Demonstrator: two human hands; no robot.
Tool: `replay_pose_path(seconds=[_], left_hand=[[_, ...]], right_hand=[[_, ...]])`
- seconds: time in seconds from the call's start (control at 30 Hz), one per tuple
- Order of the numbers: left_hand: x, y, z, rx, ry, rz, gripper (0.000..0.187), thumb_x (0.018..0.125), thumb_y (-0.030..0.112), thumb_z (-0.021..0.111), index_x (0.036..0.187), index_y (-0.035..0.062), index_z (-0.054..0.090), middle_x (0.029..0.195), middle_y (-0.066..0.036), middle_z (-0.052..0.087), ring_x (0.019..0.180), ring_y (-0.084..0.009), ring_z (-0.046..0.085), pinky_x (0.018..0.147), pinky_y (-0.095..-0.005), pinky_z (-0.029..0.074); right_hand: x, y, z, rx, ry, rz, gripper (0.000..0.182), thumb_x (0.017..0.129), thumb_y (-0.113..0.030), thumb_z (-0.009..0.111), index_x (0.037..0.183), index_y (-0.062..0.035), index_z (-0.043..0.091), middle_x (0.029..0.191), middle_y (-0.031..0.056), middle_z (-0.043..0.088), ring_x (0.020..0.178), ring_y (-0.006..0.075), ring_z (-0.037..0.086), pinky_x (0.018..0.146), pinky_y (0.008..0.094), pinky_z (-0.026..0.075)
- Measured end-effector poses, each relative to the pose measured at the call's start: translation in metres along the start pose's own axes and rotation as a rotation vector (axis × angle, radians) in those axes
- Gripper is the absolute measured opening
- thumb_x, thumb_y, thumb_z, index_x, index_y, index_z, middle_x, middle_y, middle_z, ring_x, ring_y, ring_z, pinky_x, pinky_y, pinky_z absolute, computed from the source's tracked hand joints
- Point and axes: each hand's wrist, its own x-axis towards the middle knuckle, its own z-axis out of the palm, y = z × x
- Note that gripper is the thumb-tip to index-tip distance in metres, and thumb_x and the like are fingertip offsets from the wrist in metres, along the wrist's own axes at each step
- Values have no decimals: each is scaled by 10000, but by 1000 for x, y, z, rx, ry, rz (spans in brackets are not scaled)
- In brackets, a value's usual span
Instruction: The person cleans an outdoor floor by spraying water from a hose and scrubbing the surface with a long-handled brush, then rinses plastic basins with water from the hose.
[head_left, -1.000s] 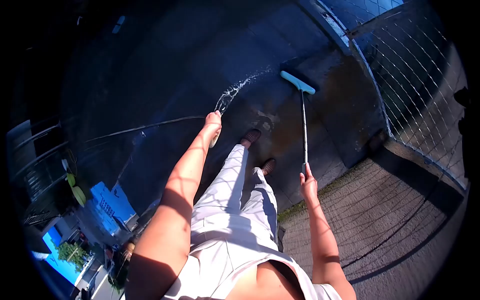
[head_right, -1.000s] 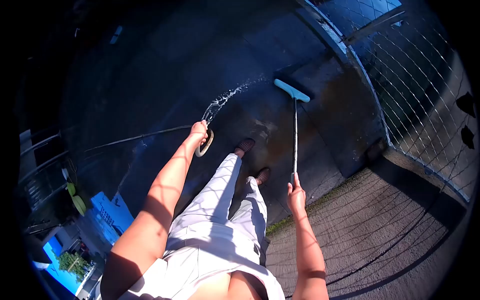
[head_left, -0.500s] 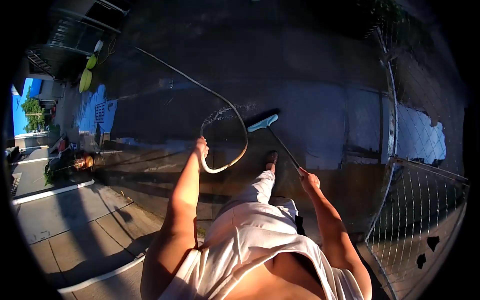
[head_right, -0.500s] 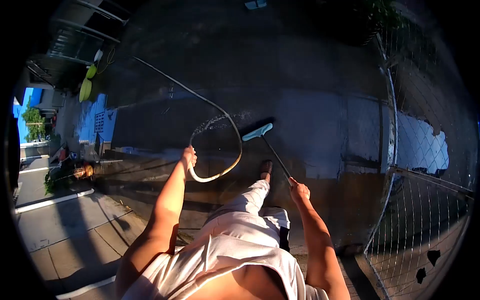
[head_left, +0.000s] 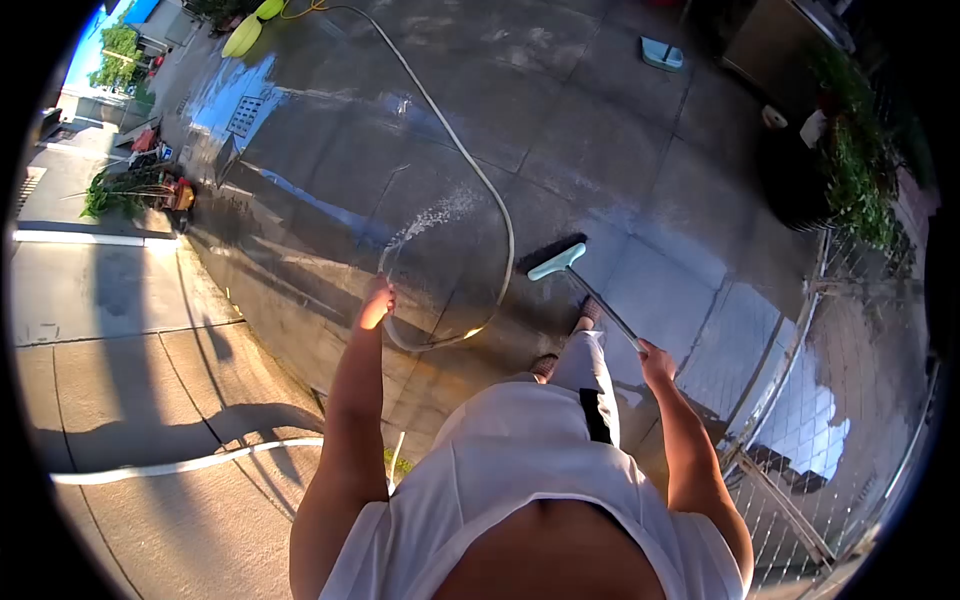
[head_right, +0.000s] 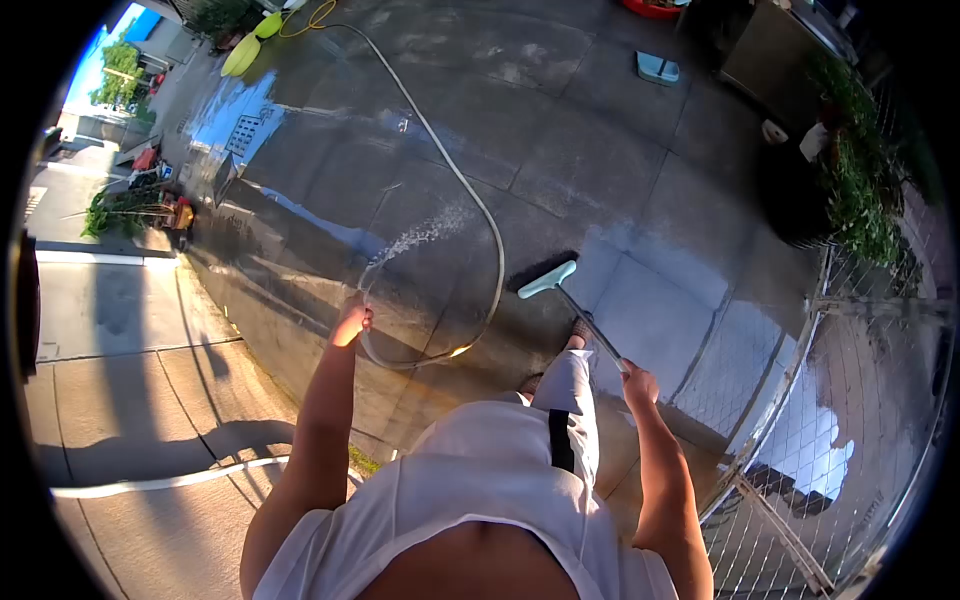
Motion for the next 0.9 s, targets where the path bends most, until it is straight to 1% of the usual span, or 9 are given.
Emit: replay_pose_path(seconds=[0.07, 0.17, 0.27, 0.33, 0.5, 0.57, 0.67, 0.8, 0.9], left_hand=[[-8, 20, 1, -87, -72, 19, 367, 944, 430, 323, 893, 83, 433, 480, -26, 333, 341, -171, 308, 358, -374, 281], [1, 57, 9, -116, 37, -61, 376, 942, 430, 321, 877, 79, 438, 476, -25, 324, 344, -172, 313, 361, -370, 283], [17, 89, 17, -162, 57, -91, 404, 937, 446, 322, 874, 69, 455, 475, -26, 333, 342, -172, 322, 363, -366, 283], [22, 125, 28, -131, 106, -49, 420, 937, 453, 318, 880, 65, 468, 474, -26, 342, 341, -170, 324, 362, -356, 278], [60, 189, 35, -94, 186, -13, 453, 945, 455, 305, 958, 45, 498, 473, -31, 359, 342, -170, 332, 361, -339, 269], [54, 225, 38, -16, 230, 6, 451, 946, 445, 306, 984, 42, 505, 471, -29, 358, 341, -166, 329, 359, -336, 265], [75, 254, 34, -48, 241, -36, 474, 940, 458, 310, 1031, 38, 509, 478, -32, 369, 347, -163, 328, 363, -337, 270], [112, 301, 39, -156, 230, -105, 437, 936, 462, 304, 979, 65, 482, 483, -17, 331, 354, -151, 287, 372, -327, 254], [151, 342, 36, -284, 189, -147, 382, 926, 442, 309, 933, 88, 454, 484, -6, 295, 356, -147, 260, 376, -327, 238]], right_hand=[[32, -8, 0, -50, 30, -47, 370, 863, -302, 572, 1231, -338, 568, 1010, 131, 663, 926, 325, 635, 769, 451, 512], [88, -49, -25, -120, 19, -105, 379, 863, -312, 581, 1239, -347, 558, 1019, 114, 665, 944, 309, 636, 773, 438, 516], [155, -110, -53, -164, -26, -126, 373, 860, -319, 586, 1231, -349, 562, 1043, 99, 664, 965, 297, 635, 796, 427, 511], [194, -160, -72, -154, -25, -155, 366, 857, -323, 587, 1222, -351, 568, 1063, 89, 662, 981, 288, 633, 818, 418, 505], [262, -249, -117, -86, -103, -190, 392, 847, -303, 607, 1237, -311, 570, 1137, 93, 635, 1039, 296, 604, 860, 409, 489], [283, -277, -129, -77, -106, -235, 398, 845, -305, 605, 1242, -304, 568, 1141, 86, 634, 1047, 293, 602, 864, 410, 486], [317, -336, -139, -72, -94, -327, 407, 843, -311, 604, 1248, -297, 564, 1146, 79, 633, 1048, 290, 603, 870, 413, 483], [372, -441, -152, -48, -192, -346, 416, 845, -316, 595, 1258, -292, 555, 1179, 68, 618, 1065, 284, 595, 881, 408, 476], [419, -502, -137, -102, -107, -454, 413, 853, -316, 575, 1264, -332, 541, 1077, 66, 658, 971, 274, 635, 822, 404, 495]])
